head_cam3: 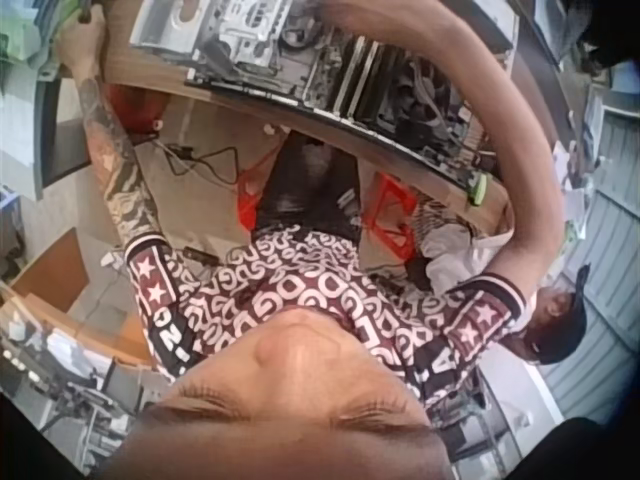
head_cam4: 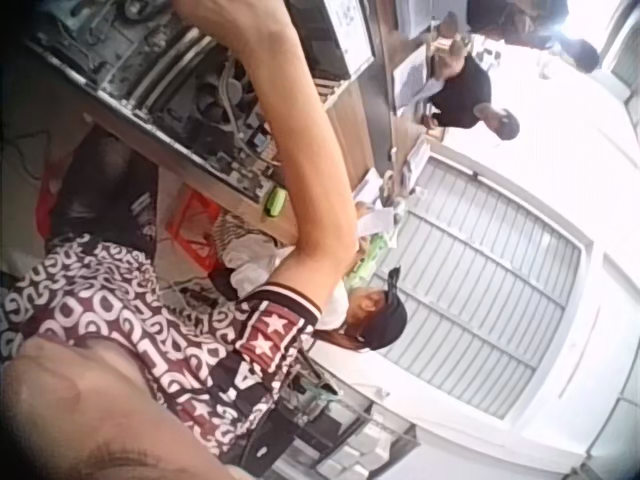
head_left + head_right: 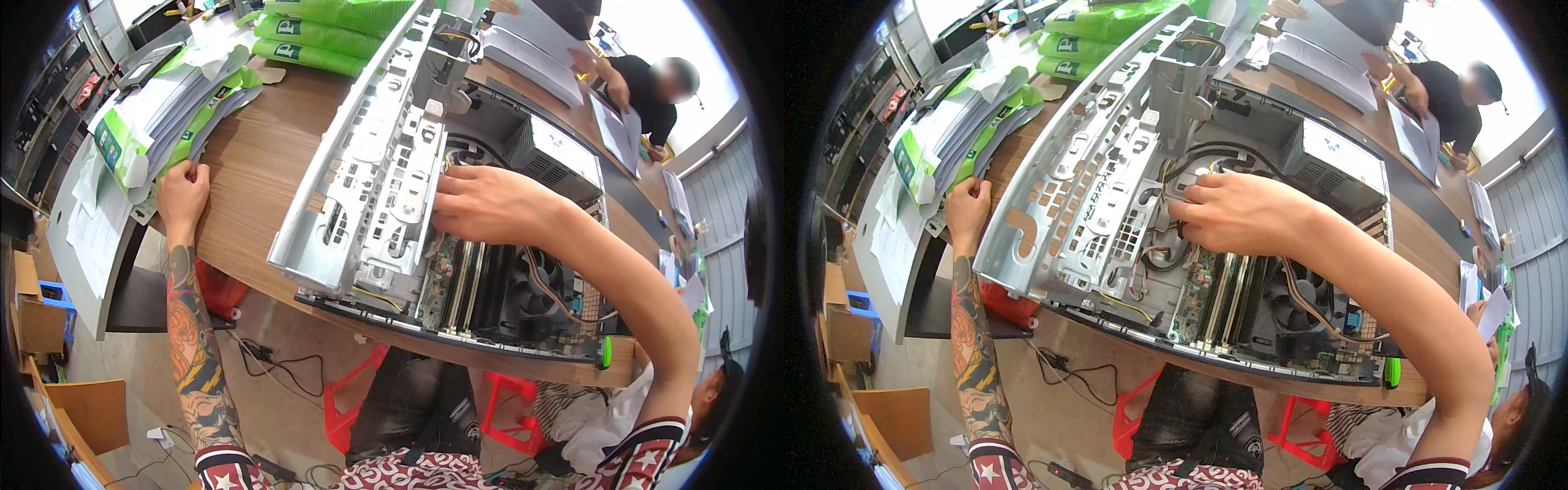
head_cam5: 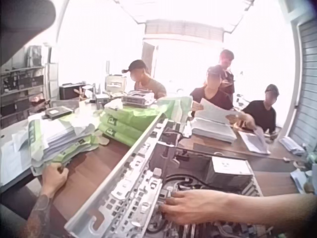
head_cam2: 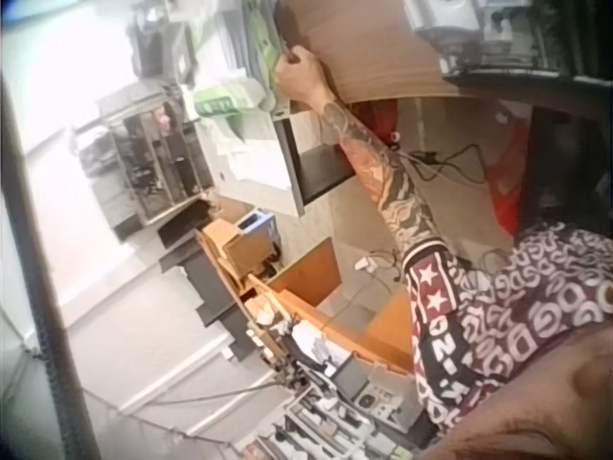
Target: The person uses a screwdriver to unfasten screws on a computer case, lifts the internal metal bracket, disconnects internal cables by hand, and unscrews the cooling fan assembly.
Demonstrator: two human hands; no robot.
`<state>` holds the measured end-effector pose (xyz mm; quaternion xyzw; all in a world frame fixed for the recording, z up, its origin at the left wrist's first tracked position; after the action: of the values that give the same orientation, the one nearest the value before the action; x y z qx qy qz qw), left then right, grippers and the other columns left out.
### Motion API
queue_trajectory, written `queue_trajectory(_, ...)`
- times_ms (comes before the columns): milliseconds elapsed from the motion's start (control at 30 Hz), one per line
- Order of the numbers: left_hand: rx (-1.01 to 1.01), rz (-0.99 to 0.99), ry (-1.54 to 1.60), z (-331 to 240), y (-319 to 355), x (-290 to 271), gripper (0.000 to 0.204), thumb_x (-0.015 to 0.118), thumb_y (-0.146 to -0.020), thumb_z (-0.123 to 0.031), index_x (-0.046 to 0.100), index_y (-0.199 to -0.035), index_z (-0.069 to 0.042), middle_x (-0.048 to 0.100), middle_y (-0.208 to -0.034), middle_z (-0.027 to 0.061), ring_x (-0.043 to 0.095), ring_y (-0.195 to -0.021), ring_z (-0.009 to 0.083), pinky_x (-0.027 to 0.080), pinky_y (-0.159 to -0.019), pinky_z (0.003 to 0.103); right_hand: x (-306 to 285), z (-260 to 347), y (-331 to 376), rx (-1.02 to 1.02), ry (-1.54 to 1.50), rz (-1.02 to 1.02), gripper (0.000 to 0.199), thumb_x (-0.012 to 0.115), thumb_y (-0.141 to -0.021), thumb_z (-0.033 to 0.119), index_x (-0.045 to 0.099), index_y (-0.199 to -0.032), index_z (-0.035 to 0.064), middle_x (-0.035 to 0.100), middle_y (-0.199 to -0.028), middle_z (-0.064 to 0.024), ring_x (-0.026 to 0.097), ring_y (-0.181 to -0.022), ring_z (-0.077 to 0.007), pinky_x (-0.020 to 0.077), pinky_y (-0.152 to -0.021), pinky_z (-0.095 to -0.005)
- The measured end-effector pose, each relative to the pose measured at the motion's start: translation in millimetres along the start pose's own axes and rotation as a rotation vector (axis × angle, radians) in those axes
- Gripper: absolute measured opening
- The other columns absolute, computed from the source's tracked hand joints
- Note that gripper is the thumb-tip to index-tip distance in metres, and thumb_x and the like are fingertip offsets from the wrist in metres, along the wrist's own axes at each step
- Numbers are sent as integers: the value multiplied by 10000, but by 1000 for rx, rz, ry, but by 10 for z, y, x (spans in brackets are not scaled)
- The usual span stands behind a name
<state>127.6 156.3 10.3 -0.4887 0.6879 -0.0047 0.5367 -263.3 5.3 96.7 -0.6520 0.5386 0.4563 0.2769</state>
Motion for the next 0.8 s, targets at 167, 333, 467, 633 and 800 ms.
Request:
queue_trajectory(167,13,-9,-13,3,0,27,304,640,-816,-286,637,-696,-7,624,-657,192,629,-642,404,482,-606,455,20,-39,43,7,-89,-75,76,648,-837,145,703,-865,101,597,-1090,-17,594,-1071,-159,470,-972,-320)
queue_trajectory(333,-11,2,-18,55,3,-25,310,638,-816,-291,632,-693,-6,619,-655,198,628,-640,404,479,-608,460,-26,59,-22,-39,-66,24,173,639,-843,135,699,-1001,100,603,-1122,-13,586,-1099,-157,459,-974,-327)
queue_trajectory(467,1,-4,-2,-19,7,27,310,638,-818,-286,628,-690,-3,617,-654,199,624,-632,403,478,-606,458,-9,-118,54,-31,-171,-53,204,635,-842,129,693,-1034,94,603,-1117,-12,592,-1084,-160,459,-970,-329)
queue_trajectory(633,8,20,-16,-7,-9,-36,305,638,-821,-275,627,-690,0,619,-654,199,623,-626,402,480,-602,451,-42,-100,-22,1,-166,44,167,636,-838,132,692,-991,96,608,-1089,-13,602,-1049,-165,461,-952,-330)
queue_trajectory(800,-10,8,-35,-64,19,-3,312,635,-821,-283,628,-692,1,614,-648,196,621,-623,399,480,-603,450,-3,-69,53,-49,-128,1,153,648,-832,128,686,-979,112,600,-1109,-15,590,-1090,-166,457,-970,-338)
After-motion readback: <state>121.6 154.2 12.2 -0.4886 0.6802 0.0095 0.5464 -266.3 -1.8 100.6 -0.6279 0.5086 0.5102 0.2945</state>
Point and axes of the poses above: each hand's wrist, its own y-axis away from the middle knuckle, its own x-axis out of the palm, z = x × y, the point moved 3 cm from there along -y, towards the middle knuckle
